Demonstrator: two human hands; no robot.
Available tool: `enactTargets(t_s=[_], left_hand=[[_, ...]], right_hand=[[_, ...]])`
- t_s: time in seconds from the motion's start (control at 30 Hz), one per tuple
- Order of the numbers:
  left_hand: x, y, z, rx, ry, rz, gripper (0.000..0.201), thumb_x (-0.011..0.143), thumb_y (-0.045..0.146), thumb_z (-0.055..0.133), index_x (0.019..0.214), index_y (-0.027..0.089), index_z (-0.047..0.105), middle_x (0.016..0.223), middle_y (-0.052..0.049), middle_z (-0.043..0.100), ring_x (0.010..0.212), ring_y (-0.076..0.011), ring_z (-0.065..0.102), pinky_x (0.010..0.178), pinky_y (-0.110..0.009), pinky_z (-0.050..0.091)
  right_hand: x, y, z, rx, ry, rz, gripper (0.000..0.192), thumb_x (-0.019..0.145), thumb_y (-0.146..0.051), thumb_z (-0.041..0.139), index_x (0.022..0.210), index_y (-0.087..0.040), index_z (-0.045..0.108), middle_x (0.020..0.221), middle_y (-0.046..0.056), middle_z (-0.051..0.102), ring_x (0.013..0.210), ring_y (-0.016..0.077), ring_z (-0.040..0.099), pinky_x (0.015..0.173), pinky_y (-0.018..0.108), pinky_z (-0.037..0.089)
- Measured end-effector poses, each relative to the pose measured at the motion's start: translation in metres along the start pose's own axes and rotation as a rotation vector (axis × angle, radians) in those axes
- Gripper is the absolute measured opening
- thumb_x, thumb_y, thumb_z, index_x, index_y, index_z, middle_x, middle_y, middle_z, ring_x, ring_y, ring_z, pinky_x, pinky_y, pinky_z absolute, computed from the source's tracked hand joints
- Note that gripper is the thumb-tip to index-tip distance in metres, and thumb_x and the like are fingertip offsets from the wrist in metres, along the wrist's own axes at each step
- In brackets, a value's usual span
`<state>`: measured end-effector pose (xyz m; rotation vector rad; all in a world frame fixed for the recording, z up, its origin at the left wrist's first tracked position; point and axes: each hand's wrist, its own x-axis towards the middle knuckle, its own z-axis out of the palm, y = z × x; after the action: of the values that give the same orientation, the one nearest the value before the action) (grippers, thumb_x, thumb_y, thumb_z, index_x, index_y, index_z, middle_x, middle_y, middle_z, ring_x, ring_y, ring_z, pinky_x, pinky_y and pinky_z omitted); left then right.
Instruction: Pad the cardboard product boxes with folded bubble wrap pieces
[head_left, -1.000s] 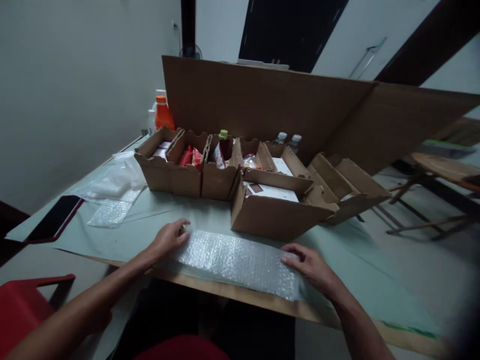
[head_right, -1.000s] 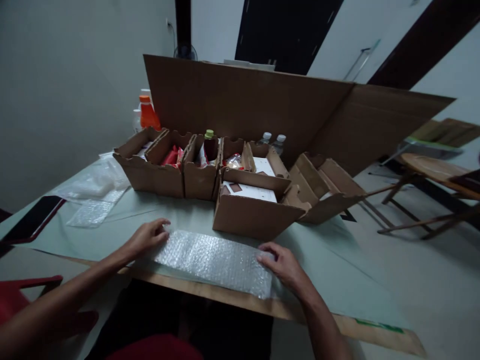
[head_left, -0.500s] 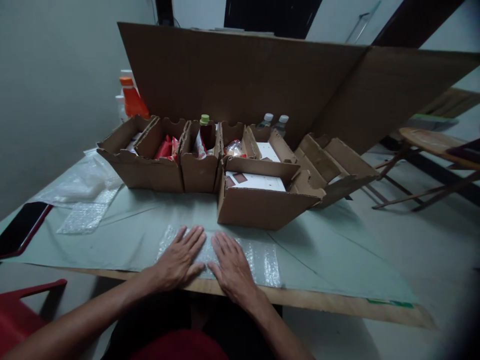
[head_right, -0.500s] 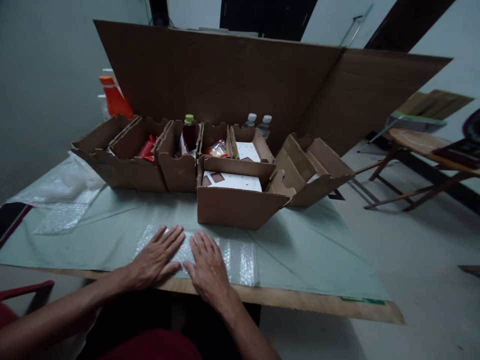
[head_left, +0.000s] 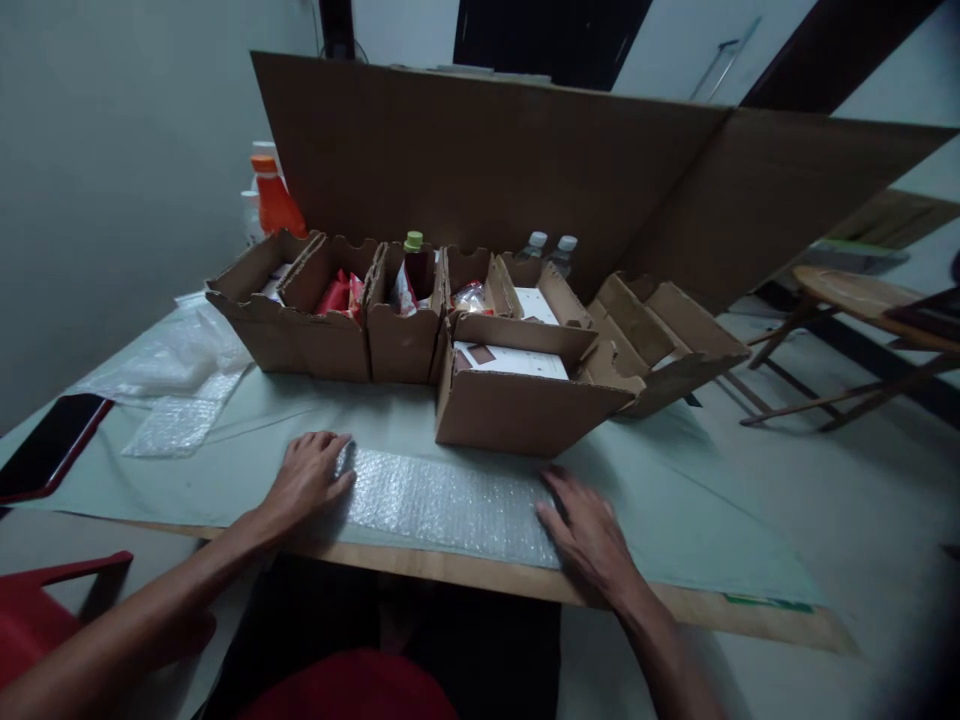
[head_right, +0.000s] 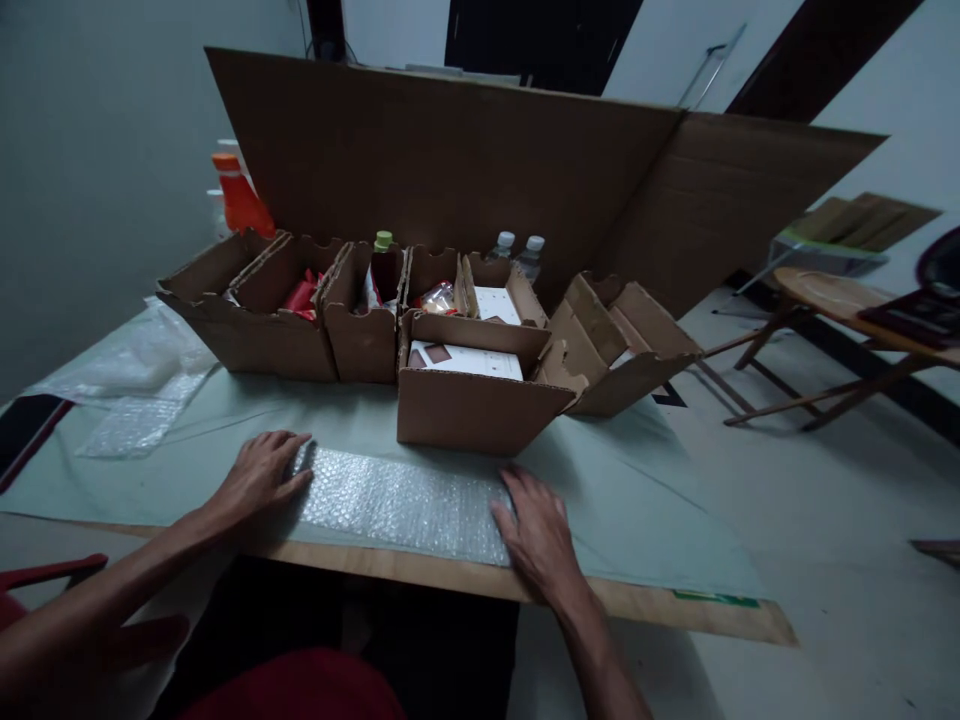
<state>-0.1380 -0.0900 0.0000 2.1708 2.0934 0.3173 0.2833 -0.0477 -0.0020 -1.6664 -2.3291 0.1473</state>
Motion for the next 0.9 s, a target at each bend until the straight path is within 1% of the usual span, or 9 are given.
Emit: enactTargets(t_s=[0.13,0.23,0.33,0.43,0.53,0.63,0.73,0.8,0.9], left_hand=[[0.007,0.007,-0.012,-0.003,-0.116,-0.039,0.019,0.078,0.027,0.058,0.089,0.020,0.073,0.089,-0.011,0.071,0.095,-0.0315,0.063,0.083,-0.041,0.047],[0.009,0.003,-0.025,-0.038,-0.103,-0.032,0.012,0.074,0.019,0.058,0.078,0.020,0.069,0.081,-0.007,0.070,0.083,-0.0251,0.066,0.072,-0.032,0.047],[0.025,-0.003,-0.047,-0.064,-0.056,-0.037,0.020,0.078,0.018,0.054,0.092,0.021,0.068,0.082,-0.003,0.073,0.077,-0.0221,0.068,0.066,-0.029,0.045],[0.061,0.003,-0.065,-0.056,0.018,-0.007,0.029,0.083,0.017,0.052,0.108,0.023,0.065,0.095,-0.006,0.075,0.090,-0.0252,0.070,0.076,-0.032,0.047],[0.099,0.027,-0.060,-0.063,0.031,0.103,0.035,0.083,0.013,0.054,0.116,0.021,0.065,0.111,-0.010,0.073,0.107,-0.0282,0.066,0.093,-0.038,0.046],[0.112,0.043,-0.041,-0.095,0.022,0.233,0.056,0.080,0.012,0.060,0.135,0.018,0.056,0.138,-0.014,0.060,0.131,-0.0303,0.052,0.108,-0.042,0.040],[0.075,0.032,-0.027,-0.139,-0.011,0.328,0.066,0.076,0.006,0.059,0.140,0.017,0.051,0.148,-0.014,0.052,0.139,-0.0283,0.044,0.116,-0.044,0.035],[0.026,0.015,-0.026,-0.234,-0.088,0.447,0.070,0.069,0.000,0.053,0.136,0.020,0.055,0.141,-0.011,0.058,0.136,-0.0269,0.047,0.115,-0.045,0.037],[-0.057,-0.001,-0.031,-0.401,-0.200,0.604,0.087,0.067,-0.001,0.050,0.148,0.029,0.041,0.156,-0.007,0.044,0.149,-0.0298,0.030,0.117,-0.052,0.035]], right_hand=[[0.018,-0.014,-0.002,0.037,-0.051,-0.018,0.021,0.082,-0.034,0.051,0.083,-0.020,0.067,0.118,0.014,0.070,0.108,0.0314,0.065,0.091,0.044,0.049],[0.005,-0.027,-0.014,0.109,-0.049,0.021,0.020,0.082,-0.035,0.049,0.081,-0.021,0.064,0.092,0.010,0.073,0.083,0.0265,0.069,0.074,0.037,0.052],[-0.024,-0.057,-0.027,0.366,-0.110,0.091,0.040,0.087,-0.039,0.051,0.119,-0.020,0.063,0.080,0.003,0.071,0.065,0.0207,0.066,0.064,0.030,0.053],[-0.053,-0.104,-0.024,0.648,-0.238,0.058,0.064,0.091,-0.039,0.052,0.151,-0.020,0.042,0.094,0.005,0.074,0.078,0.0204,0.071,0.074,0.029,0.056],[-0.069,-0.148,0.000,0.857,-0.374,-0.002,0.055,0.092,-0.038,0.054,0.144,-0.023,0.054,0.121,0.010,0.072,0.110,0.0241,0.068,0.095,0.033,0.052],[-0.075,-0.171,0.024,0.956,-0.449,0.081,0.043,0.091,-0.043,0.056,0.125,-0.022,0.070,0.112,0.010,0.074,0.100,0.0261,0.069,0.090,0.036,0.053],[-0.076,-0.175,0.034,1.065,-0.463,0.250,0.046,0.084,-0.051,0.065,0.117,-0.019,0.073,0.095,0.008,0.073,0.080,0.0220,0.064,0.074,0.033,0.053],[-0.076,-0.174,0.031,1.217,-0.507,0.337,0.050,0.080,-0.055,0.070,0.114,-0.018,0.072,0.088,0.006,0.071,0.075,0.0190,0.061,0.068,0.029,0.050],[-0.074,-0.179,0.021,1.529,-0.596,0.415,0.051,0.081,-0.060,0.070,0.109,-0.017,0.069,0.085,0.006,0.069,0.074,0.0175,0.060,0.062,0.026,0.047]])
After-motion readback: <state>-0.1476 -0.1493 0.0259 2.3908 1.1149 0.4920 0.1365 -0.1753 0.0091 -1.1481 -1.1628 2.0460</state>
